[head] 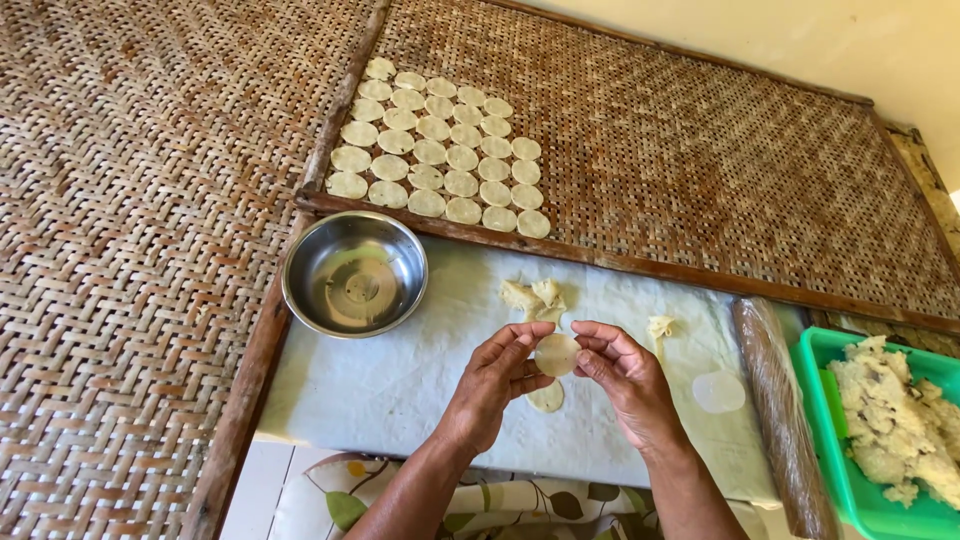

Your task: Cutting small circles from a sheet of dough and arranging them on a large woven tray for drying or further processing.

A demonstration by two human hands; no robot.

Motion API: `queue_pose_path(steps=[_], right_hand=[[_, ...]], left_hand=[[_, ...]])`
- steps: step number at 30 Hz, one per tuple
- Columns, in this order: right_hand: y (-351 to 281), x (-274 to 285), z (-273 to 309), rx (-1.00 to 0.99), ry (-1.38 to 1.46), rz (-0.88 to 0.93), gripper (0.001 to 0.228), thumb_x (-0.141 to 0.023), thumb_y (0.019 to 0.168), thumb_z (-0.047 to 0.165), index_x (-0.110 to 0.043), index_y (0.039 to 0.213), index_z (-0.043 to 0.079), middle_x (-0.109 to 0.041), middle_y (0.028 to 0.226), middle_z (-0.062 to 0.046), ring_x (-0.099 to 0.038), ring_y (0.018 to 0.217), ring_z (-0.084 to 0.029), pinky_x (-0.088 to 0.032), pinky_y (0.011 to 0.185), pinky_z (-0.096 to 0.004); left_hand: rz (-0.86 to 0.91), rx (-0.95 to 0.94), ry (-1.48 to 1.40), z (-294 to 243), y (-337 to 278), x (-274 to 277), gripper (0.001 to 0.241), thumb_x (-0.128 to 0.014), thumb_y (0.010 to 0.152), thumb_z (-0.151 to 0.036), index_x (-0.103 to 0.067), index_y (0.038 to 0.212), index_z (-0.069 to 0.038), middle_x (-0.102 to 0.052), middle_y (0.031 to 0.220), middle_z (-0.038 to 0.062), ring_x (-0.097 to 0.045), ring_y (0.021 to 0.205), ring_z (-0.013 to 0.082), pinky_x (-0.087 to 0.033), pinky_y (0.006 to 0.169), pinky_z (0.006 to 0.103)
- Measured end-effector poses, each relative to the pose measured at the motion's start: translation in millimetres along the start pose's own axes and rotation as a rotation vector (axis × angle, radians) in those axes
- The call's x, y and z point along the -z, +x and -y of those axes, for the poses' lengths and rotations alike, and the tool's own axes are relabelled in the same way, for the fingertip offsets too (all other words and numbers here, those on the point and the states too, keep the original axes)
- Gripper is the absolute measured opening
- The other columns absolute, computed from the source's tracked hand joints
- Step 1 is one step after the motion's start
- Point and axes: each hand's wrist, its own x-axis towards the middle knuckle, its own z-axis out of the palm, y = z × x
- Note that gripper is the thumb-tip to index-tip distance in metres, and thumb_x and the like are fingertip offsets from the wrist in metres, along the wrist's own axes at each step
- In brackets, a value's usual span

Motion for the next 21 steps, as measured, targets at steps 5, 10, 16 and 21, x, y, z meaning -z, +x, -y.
queue_pose_path(steps=[5,10,16,21], right_hand=[[15.5,9.1,6.3,0.0,-0.066,0.07,0.043,-0.067,0.087,-0.001,-0.066,0.13,-0.006,-0.068,0.105,-0.017,-0.063,0.094,-0.02,-0.054,0.085,-0.032],[48.1,17.6,11.2,-0.023,-0.005,0.158,0.041,-0.067,0.088,0.001,-0.065,0.128,-0.006,-0.068,0.104,-0.016,-0.064,0.091,-0.021,-0.054,0.082,-0.034],[135.2,29.6,41.5,-0.019,0.045,0.206,0.044,-0.066,0.09,0.017,-0.062,0.13,-0.002,-0.069,0.117,-0.023,-0.069,0.1,-0.032,-0.058,0.085,-0.039],[236.7,21.6,66.0,-0.042,-0.084,0.095,0.062,-0.071,0.08,0.032,-0.057,0.132,0.001,-0.067,0.119,-0.02,-0.064,0.104,-0.027,-0.055,0.084,-0.033]], left_hand=[[-0.037,0.062,0.044,-5.0,0.4,-6.5,0.041,-0.052,0.1,-0.027,-0.064,0.134,-0.007,-0.069,0.113,0.014,-0.065,0.1,0.0207,-0.052,0.095,0.0375],[-0.07,0.047,0.054,-2.8,2.8,-8.3,0.049,-0.056,0.096,-0.03,-0.059,0.141,-0.012,-0.061,0.125,0.015,-0.054,0.128,0.0249,-0.044,0.105,0.0404],[-0.137,-0.002,0.09,-7.7,2.0,-7.5,0.057,-0.057,0.093,-0.037,-0.055,0.144,-0.012,-0.057,0.143,0.015,-0.05,0.14,0.0252,-0.04,0.111,0.0398],[-0.095,0.04,0.092,10.4,10.8,6.8,0.054,-0.062,0.09,-0.039,-0.061,0.137,-0.012,-0.055,0.149,0.009,-0.05,0.14,0.0267,-0.044,0.107,0.0403]])
